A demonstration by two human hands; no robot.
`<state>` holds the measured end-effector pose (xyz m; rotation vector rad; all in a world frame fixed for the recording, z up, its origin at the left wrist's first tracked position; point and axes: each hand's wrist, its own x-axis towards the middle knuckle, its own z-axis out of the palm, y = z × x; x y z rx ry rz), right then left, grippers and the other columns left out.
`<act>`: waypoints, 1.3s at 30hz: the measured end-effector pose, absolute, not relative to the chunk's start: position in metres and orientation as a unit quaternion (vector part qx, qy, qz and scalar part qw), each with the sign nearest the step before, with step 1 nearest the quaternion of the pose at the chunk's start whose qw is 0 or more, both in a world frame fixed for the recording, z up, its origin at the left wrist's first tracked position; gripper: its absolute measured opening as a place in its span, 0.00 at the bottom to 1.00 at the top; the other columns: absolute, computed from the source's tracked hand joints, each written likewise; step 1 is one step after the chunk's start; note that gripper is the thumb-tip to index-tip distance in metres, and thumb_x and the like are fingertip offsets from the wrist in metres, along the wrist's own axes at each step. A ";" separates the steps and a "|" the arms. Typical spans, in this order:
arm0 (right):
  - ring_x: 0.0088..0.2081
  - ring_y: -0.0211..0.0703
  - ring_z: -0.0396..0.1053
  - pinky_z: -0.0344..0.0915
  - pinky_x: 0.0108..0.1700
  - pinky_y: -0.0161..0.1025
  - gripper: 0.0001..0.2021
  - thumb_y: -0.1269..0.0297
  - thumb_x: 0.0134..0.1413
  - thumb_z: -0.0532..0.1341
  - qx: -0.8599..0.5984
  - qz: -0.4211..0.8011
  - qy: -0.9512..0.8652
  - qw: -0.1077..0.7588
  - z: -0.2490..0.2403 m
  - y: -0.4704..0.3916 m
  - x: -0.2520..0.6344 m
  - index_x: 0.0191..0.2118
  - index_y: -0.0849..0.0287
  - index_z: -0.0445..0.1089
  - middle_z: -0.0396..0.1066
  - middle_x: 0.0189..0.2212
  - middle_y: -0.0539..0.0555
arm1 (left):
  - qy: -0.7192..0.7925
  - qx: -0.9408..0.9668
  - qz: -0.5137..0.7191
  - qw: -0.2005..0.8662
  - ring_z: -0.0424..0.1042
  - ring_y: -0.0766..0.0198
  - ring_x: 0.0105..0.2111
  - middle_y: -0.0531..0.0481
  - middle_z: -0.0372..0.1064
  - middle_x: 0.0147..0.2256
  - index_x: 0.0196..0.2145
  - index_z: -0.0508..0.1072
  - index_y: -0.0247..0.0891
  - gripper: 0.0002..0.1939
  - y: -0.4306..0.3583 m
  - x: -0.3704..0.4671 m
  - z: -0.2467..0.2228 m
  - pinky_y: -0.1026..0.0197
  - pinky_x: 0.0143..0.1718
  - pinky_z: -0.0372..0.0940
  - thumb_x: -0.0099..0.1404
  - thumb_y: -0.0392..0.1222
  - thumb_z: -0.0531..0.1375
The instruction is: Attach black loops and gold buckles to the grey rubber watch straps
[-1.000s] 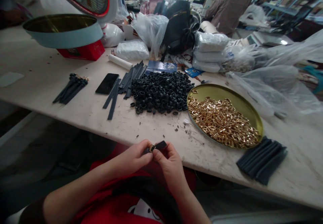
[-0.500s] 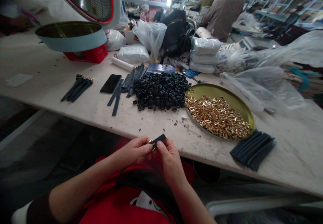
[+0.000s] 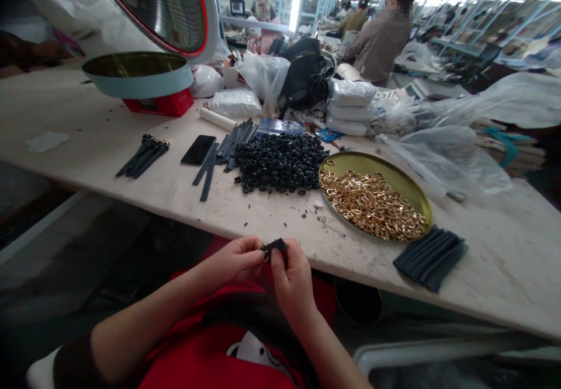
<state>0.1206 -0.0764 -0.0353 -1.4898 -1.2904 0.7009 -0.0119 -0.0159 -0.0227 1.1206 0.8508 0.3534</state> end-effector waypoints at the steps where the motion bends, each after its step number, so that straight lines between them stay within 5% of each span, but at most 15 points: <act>1: 0.32 0.41 0.64 0.61 0.35 0.39 0.05 0.64 0.54 0.54 -0.609 0.239 -0.565 0.502 -0.036 -0.078 0.122 0.30 0.57 0.63 0.66 0.29 0.52 | 0.392 0.525 0.164 0.737 0.51 0.74 0.16 0.58 0.59 0.19 0.26 0.59 0.36 0.07 -0.017 -0.012 -0.022 0.70 0.17 0.47 0.55 0.43 0.54; 4: 0.33 0.41 0.64 0.61 0.37 0.39 0.02 0.65 0.50 0.58 -0.597 0.221 -0.589 0.498 -0.036 -0.080 0.127 0.30 0.57 0.65 0.67 0.29 0.52 | 0.419 0.609 0.192 0.646 0.53 0.72 0.20 0.58 0.55 0.20 0.24 0.59 0.36 0.06 -0.020 -0.011 -0.017 0.69 0.21 0.49 0.55 0.40 0.53; 10: 0.26 0.37 0.62 0.61 0.30 0.34 0.08 0.59 0.46 0.61 -0.549 0.512 -0.413 0.516 -0.026 -0.069 0.131 0.28 0.58 0.63 0.65 0.23 0.47 | 0.413 0.684 0.156 0.581 0.52 0.71 0.21 0.59 0.52 0.19 0.22 0.59 0.36 0.15 -0.013 -0.009 -0.005 0.68 0.21 0.48 0.56 0.51 0.55; 13: 0.27 0.37 0.61 0.59 0.31 0.33 0.07 0.60 0.50 0.59 -0.549 0.474 -0.443 0.527 -0.026 -0.064 0.131 0.28 0.58 0.65 0.64 0.24 0.47 | 0.434 0.665 0.169 0.583 0.52 0.71 0.19 0.60 0.52 0.18 0.22 0.57 0.37 0.16 0.000 -0.003 -0.009 0.69 0.20 0.48 0.55 0.51 0.57; 17: 0.28 0.37 0.61 0.58 0.30 0.33 0.10 0.58 0.54 0.54 -0.550 0.481 -0.518 0.445 -0.029 -0.051 0.158 0.29 0.58 0.67 0.65 0.24 0.49 | 0.397 0.679 0.155 0.597 0.59 0.69 0.21 0.59 0.60 0.21 0.35 0.63 0.38 0.11 0.014 0.005 -0.018 0.68 0.23 0.53 0.59 0.47 0.54; 24: 0.28 0.40 0.61 0.56 0.32 0.36 0.09 0.60 0.54 0.54 -0.717 0.161 -0.560 0.382 -0.036 0.023 0.246 0.31 0.58 0.66 0.64 0.25 0.51 | 0.434 0.676 0.139 0.579 0.57 0.69 0.21 0.58 0.57 0.19 0.27 0.63 0.37 0.12 0.029 0.012 -0.032 0.67 0.24 0.52 0.62 0.47 0.50; 27: 0.32 0.42 0.62 0.56 0.36 0.38 0.05 0.66 0.50 0.56 -0.704 0.137 -0.618 0.323 -0.047 0.058 0.247 0.30 0.57 0.69 0.65 0.30 0.53 | 0.432 0.667 0.144 0.590 0.57 0.69 0.21 0.58 0.57 0.19 0.27 0.62 0.37 0.12 0.034 0.013 -0.033 0.67 0.25 0.53 0.62 0.47 0.50; 32: 0.32 0.42 0.62 0.55 0.37 0.39 0.04 0.71 0.45 0.59 -0.689 0.180 -0.616 0.337 -0.058 0.078 0.228 0.24 0.58 0.68 0.64 0.28 0.54 | 0.454 0.646 0.165 0.592 0.55 0.69 0.21 0.58 0.55 0.18 0.26 0.62 0.36 0.12 0.037 0.011 -0.027 0.67 0.24 0.52 0.61 0.47 0.50; 35: 0.30 0.40 0.62 0.57 0.34 0.38 0.05 0.65 0.49 0.58 -0.669 0.228 -0.608 0.361 -0.052 0.059 0.219 0.25 0.58 0.67 0.65 0.27 0.52 | 0.474 0.626 0.210 0.582 0.55 0.70 0.21 0.58 0.54 0.19 0.27 0.63 0.36 0.12 0.036 0.010 -0.027 0.68 0.23 0.51 0.61 0.48 0.51; 39: 0.26 0.36 0.62 0.60 0.31 0.35 0.10 0.57 0.47 0.61 -0.588 0.447 -0.470 0.483 -0.038 0.019 0.199 0.32 0.58 0.67 0.65 0.25 0.48 | 0.467 0.582 0.272 0.608 0.53 0.72 0.18 0.59 0.53 0.17 0.28 0.62 0.36 0.13 0.031 0.012 -0.031 0.69 0.20 0.50 0.60 0.50 0.52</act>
